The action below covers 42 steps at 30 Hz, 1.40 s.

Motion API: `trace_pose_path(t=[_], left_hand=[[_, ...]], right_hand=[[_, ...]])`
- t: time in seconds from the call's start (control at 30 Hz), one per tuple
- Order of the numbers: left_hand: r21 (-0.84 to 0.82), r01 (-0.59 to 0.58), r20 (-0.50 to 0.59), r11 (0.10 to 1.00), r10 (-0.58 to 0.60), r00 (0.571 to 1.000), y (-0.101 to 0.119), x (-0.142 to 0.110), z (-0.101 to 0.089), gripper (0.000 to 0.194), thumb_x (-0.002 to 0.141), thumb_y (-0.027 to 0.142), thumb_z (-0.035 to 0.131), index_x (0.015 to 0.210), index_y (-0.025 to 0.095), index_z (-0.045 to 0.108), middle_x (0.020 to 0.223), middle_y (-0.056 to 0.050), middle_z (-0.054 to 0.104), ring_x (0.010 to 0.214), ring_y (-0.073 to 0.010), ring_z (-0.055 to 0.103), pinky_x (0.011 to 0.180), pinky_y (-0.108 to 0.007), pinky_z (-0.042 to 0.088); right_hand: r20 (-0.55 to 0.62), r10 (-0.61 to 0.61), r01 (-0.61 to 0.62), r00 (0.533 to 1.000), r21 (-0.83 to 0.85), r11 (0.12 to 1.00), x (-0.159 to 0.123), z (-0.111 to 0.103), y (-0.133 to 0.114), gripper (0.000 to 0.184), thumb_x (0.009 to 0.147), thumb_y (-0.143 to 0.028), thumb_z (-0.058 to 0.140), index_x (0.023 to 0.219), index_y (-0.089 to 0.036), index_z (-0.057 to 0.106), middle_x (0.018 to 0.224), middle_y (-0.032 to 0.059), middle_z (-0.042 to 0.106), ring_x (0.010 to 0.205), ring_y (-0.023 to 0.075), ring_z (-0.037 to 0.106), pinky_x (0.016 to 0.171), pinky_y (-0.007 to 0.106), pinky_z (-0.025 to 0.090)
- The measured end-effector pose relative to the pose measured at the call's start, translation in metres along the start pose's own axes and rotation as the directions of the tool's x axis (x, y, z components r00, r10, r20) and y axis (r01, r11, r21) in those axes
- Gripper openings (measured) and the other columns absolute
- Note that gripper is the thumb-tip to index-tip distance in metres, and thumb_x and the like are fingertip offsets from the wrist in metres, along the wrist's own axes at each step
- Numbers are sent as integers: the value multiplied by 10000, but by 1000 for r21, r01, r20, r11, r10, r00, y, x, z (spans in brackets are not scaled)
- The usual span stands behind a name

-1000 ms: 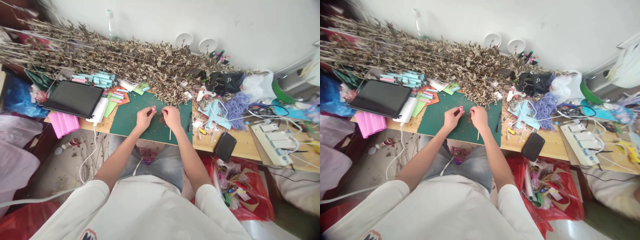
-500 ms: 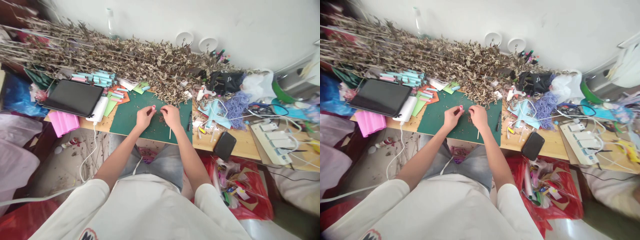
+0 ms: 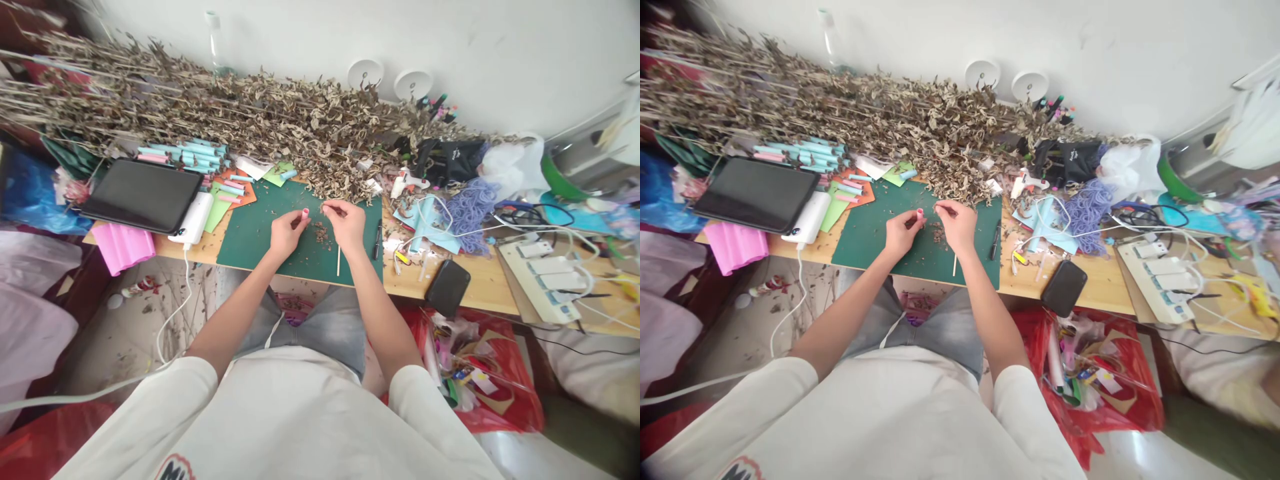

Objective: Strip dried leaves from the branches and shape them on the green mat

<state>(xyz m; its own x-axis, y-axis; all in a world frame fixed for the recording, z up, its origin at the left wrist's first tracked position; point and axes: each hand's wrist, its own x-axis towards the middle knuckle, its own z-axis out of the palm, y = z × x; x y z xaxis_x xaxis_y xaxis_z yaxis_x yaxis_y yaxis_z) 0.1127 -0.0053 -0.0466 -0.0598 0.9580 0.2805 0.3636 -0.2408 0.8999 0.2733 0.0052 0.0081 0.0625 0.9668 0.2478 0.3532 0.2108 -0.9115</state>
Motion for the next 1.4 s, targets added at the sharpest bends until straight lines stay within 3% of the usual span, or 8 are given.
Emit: trace_pose_path(t=[0.13,0.37,0.6,0.7,0.8,1.03,1.23,1.4], left_hand=[[6,5,-1,1000,-5,1000,-2,0,0,235,877,378,626,899,167,728,830,-44,731,718,-160,644,714,-264,511],[47,-22,-6,999,22,1000,-1,-1,0,225,869,368,643,902,166,736,833,-46,733,709,-163,637,704,-267,497],[46,-13,-9,999,14,1000,0,-1,0,246,874,383,638,911,159,733,832,-43,733,698,-155,629,703,-259,500],[47,-24,-12,999,25,1000,0,-1,0,230,869,371,648,904,160,734,824,-43,731,691,-152,623,693,-258,493],[51,-29,-7,998,29,1000,-1,-2,0,227,873,370,645,906,163,733,785,-36,721,674,-148,615,681,-255,489],[47,-34,-5,998,34,999,-1,-1,0,240,879,374,638,922,159,734,818,-46,732,693,-152,631,696,-261,505],[11,-18,-11,1000,18,1000,-3,0,1,231,870,365,653,918,157,742,844,-58,743,714,-154,658,704,-260,527],[-9,-47,-6,999,47,999,-2,0,0,207,866,331,661,944,158,743,865,-57,751,736,-157,676,719,-258,537]], right_hand=[[5,-65,65,998,-115,991,-3,3,4,195,869,-282,563,941,-181,713,975,69,754,881,170,697,873,316,536],[22,36,-34,999,-85,996,-12,3,35,151,856,-287,562,866,-175,661,829,59,741,757,173,696,767,302,536],[56,66,-56,996,-171,984,-11,1,29,150,852,-313,560,823,-207,662,758,27,714,702,176,656,737,305,510],[75,16,-3,997,-174,985,-12,2,26,148,845,-298,562,818,-209,677,891,48,740,837,196,670,782,318,516],[26,-8,12,1000,-151,988,-14,3,26,149,838,-307,581,824,-210,693,995,61,749,939,209,669,829,336,523],[-34,147,-142,988,126,982,-11,6,30,172,788,-344,649,802,-178,693,776,46,738,713,183,680,727,323,554],[-39,12,-8,999,103,995,-9,13,8,161,824,-335,642,872,-191,695,845,40,742,769,178,689,768,322,557],[-4,-170,168,985,-130,977,-8,23,-3,168,912,-314,572,1036,-233,649,914,29,727,845,177,671,797,329,542]])
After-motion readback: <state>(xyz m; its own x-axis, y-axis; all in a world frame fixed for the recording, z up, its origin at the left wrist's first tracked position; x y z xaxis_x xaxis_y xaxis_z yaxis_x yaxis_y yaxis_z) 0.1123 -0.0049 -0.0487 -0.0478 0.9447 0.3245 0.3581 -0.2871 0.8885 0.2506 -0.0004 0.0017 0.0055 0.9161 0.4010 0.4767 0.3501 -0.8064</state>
